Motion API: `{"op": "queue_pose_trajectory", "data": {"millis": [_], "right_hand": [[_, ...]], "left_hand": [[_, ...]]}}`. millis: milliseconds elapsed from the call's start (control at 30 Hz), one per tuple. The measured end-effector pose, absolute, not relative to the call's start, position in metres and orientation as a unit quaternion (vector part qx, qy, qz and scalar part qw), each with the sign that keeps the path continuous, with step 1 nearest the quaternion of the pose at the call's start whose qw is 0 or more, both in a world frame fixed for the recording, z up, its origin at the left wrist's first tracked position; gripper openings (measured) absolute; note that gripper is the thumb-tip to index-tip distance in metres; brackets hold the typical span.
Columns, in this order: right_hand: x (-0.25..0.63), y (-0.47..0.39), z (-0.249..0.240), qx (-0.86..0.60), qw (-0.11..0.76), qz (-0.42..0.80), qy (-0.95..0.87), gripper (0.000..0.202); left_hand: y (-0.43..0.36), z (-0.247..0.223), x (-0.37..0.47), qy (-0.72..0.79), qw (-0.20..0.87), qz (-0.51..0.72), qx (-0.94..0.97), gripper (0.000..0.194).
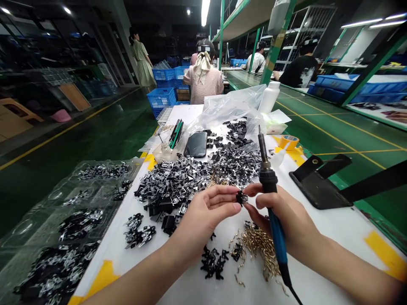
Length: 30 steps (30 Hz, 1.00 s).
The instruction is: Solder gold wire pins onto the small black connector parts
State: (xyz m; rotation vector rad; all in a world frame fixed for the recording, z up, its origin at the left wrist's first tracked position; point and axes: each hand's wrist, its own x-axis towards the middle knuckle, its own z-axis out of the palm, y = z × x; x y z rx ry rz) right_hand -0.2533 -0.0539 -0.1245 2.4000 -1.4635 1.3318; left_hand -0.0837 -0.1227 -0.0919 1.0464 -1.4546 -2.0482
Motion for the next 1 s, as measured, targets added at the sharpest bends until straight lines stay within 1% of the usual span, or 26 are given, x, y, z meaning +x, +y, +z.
{"op": "queue_pose_trajectory", "data": {"millis": [100,300,400,567,633,767,1000], "right_hand": [[-0.254,-0.052,-0.125,0.77,0.008,0.417,-0.483,0.016],[-0.25,-0.049,-0.122,0.783,0.01,0.389,-0.485,0.013],[-0.245,-0.048,-0.122,0.787,0.017,0.385,-0.481,0.016],[-0.24,-0.048,-0.126,0.785,0.051,0.386,-0.482,0.023],[-0.24,-0.049,-0.128,0.781,0.047,0.404,-0.473,0.024],[-0.243,-0.052,-0.129,0.765,0.011,0.463,-0.448,0.027],[-0.246,-0.053,-0.128,0.759,-0.001,0.478,-0.441,0.028]], "left_hand": [[-0.123,-0.092,-0.084,-0.53,0.209,-0.73,0.378,0.034],[-0.122,-0.089,-0.086,-0.56,0.194,-0.704,0.391,0.037],[-0.119,-0.09,-0.089,-0.589,0.203,-0.667,0.409,0.04],[-0.115,-0.089,-0.093,-0.601,0.221,-0.644,0.42,0.036],[-0.115,-0.089,-0.092,-0.604,0.224,-0.648,0.405,0.036],[-0.116,-0.091,-0.09,-0.605,0.224,-0.669,0.369,0.034],[-0.12,-0.092,-0.085,-0.56,0.206,-0.722,0.351,0.041]]}}
